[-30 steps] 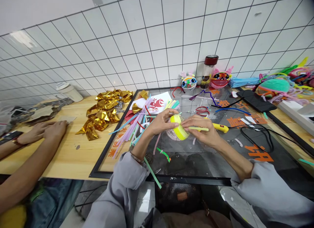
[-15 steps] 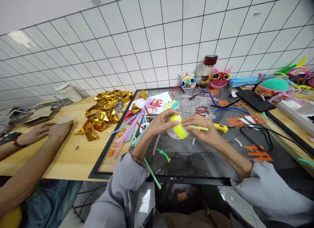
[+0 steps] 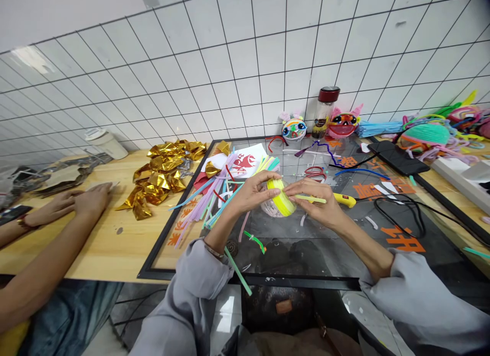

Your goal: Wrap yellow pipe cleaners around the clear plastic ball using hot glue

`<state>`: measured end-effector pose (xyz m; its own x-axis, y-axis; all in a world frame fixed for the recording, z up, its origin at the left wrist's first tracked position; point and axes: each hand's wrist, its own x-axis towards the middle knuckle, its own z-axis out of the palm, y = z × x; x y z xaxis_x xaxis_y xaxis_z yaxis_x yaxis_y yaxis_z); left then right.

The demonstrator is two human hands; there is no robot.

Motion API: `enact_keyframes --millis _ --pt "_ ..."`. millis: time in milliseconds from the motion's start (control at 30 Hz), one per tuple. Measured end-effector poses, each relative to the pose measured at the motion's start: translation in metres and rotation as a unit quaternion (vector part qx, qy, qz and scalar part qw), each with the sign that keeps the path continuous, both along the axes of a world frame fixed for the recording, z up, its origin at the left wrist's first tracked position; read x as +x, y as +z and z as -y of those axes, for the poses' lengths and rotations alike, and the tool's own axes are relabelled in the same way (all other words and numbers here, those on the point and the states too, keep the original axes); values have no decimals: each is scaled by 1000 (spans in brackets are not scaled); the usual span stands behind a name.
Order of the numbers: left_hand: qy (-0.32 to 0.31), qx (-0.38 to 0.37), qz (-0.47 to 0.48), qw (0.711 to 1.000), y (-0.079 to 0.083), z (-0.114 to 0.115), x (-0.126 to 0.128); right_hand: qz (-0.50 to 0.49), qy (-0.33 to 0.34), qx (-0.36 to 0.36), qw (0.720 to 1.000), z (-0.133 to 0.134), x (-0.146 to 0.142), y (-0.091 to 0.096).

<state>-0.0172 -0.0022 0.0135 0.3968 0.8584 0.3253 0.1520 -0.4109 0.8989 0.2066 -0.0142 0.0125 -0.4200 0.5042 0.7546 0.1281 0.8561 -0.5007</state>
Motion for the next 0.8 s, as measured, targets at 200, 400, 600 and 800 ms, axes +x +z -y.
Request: enact_keyframes --millis 200,400,600,800 --pt "-8 36 -14 999 0 -2 0 3 -4 1 1000 0 0 0" --pt "-17 56 -20 998 1 -2 -1 23 -15 9 1000 2 1 2" --pt "-20 71 -38 997 0 -2 0 34 -39 37 998 3 0 2" --pt "-15 102 -57 993 -2 -4 1 47 -44 45 997 4 0 4"
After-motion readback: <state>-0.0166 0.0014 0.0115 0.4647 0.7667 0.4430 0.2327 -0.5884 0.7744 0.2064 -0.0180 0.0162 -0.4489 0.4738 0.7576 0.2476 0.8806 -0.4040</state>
